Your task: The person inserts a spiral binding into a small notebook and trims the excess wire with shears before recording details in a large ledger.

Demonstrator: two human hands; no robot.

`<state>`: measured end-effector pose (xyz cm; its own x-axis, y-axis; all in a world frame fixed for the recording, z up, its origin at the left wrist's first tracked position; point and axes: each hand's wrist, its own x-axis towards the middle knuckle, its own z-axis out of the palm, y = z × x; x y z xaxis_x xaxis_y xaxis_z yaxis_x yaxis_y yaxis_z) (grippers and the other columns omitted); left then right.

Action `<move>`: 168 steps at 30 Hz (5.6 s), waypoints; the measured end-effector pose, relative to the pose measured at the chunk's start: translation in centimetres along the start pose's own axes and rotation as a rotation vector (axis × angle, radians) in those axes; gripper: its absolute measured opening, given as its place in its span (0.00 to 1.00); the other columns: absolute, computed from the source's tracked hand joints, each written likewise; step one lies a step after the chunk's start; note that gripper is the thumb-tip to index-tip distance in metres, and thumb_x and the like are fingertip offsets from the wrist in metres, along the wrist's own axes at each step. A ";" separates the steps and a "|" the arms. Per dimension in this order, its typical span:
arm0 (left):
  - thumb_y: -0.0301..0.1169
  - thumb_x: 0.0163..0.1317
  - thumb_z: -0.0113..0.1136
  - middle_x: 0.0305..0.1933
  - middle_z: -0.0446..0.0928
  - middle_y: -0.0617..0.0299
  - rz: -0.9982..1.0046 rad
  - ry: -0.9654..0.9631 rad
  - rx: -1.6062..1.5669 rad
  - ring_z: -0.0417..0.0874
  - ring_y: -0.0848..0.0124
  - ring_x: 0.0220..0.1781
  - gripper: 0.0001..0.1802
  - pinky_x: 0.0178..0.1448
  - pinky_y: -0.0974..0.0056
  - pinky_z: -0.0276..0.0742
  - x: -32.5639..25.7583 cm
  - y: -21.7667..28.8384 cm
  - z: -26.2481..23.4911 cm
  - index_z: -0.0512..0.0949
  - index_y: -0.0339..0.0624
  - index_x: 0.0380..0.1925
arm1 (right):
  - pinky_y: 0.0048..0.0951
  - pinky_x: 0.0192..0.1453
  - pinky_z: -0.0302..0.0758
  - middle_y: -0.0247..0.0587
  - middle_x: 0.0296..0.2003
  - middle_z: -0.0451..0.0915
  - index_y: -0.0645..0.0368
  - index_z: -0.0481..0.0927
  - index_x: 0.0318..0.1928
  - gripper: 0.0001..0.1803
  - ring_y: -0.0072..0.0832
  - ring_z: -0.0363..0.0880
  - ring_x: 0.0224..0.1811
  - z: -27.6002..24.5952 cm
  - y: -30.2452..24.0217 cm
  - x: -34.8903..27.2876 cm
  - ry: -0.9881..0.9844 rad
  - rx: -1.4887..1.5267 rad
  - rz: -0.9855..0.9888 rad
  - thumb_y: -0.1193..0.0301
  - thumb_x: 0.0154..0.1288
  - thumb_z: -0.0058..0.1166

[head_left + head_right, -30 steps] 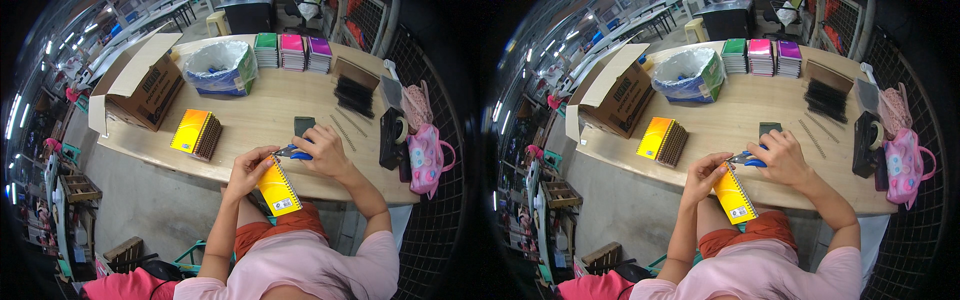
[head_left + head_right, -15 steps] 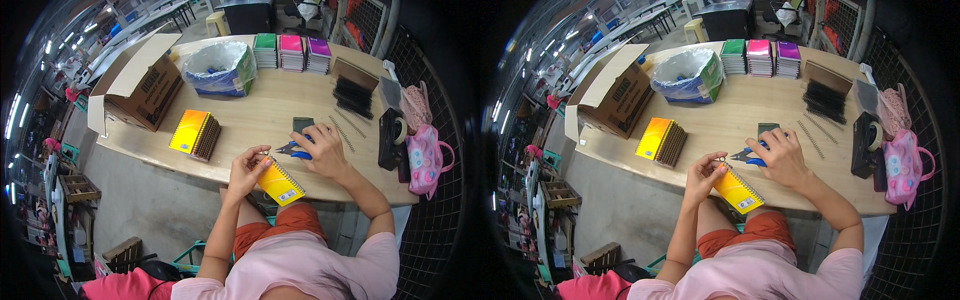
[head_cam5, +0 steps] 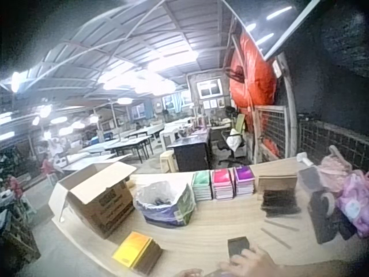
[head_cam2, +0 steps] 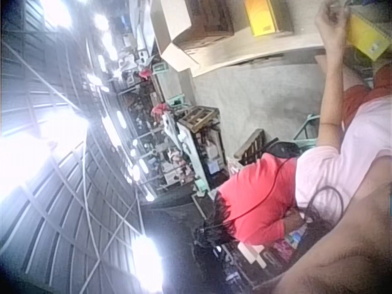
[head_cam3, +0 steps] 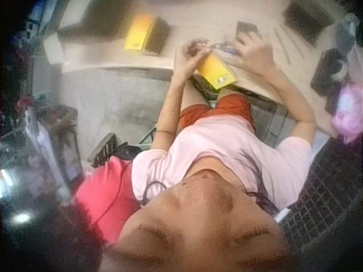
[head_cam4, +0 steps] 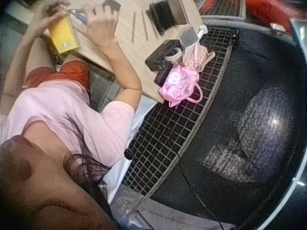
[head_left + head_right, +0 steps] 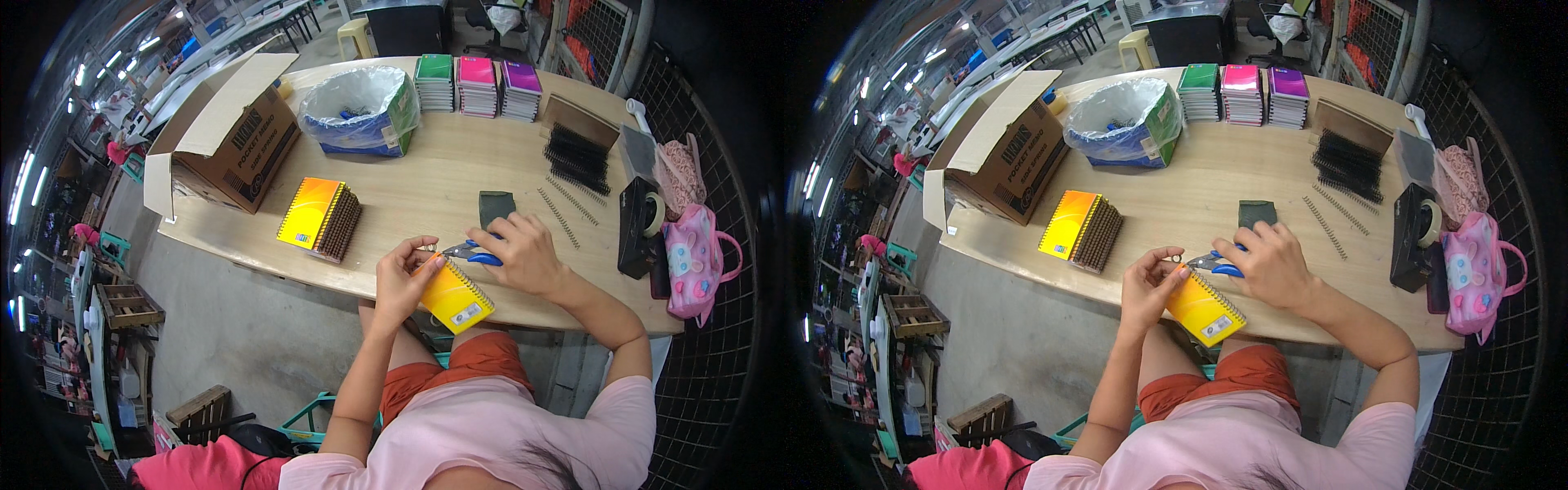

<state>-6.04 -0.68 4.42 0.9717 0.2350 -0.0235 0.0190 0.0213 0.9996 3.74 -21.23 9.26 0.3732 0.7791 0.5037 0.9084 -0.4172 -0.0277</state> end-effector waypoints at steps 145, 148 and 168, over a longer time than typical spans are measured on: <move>0.42 0.65 0.62 0.50 0.79 0.60 -0.024 0.484 -1.044 0.83 0.64 0.49 0.27 0.56 0.51 0.78 15.5 -4.8 -4.4 0.68 0.44 0.59 | 0.46 0.69 0.62 0.50 0.55 0.76 0.62 0.76 0.56 0.27 0.44 0.70 0.65 6.0 -0.4 -1.1 0.414 1.051 0.505 0.66 0.55 0.64; 0.41 0.65 0.62 0.49 0.79 0.59 -0.079 0.601 -0.990 0.83 0.65 0.49 0.26 0.53 0.51 0.81 18.0 -4.4 -3.1 0.69 0.43 0.58 | 0.47 0.68 0.63 0.56 0.54 0.76 0.65 0.76 0.55 0.29 0.54 0.70 0.63 3.6 -2.7 -7.7 0.341 0.610 0.496 0.70 0.50 0.64; 0.40 0.61 0.63 0.51 0.79 0.53 -0.096 0.689 -0.975 0.85 0.62 0.46 0.30 0.52 0.59 0.81 42.9 -4.4 -6.6 0.70 0.31 0.58 | 0.54 0.52 0.70 0.52 0.40 0.76 0.64 0.75 0.50 0.30 0.51 0.72 0.45 5.5 -3.8 -12.6 0.094 0.126 0.565 0.64 0.43 0.61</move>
<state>33.99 15.73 -1.06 0.6402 0.6571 -0.3980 -0.3911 0.7247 0.5673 -3.41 -26.87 -1.69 0.7932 0.4047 0.4551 0.5909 -0.6924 -0.4140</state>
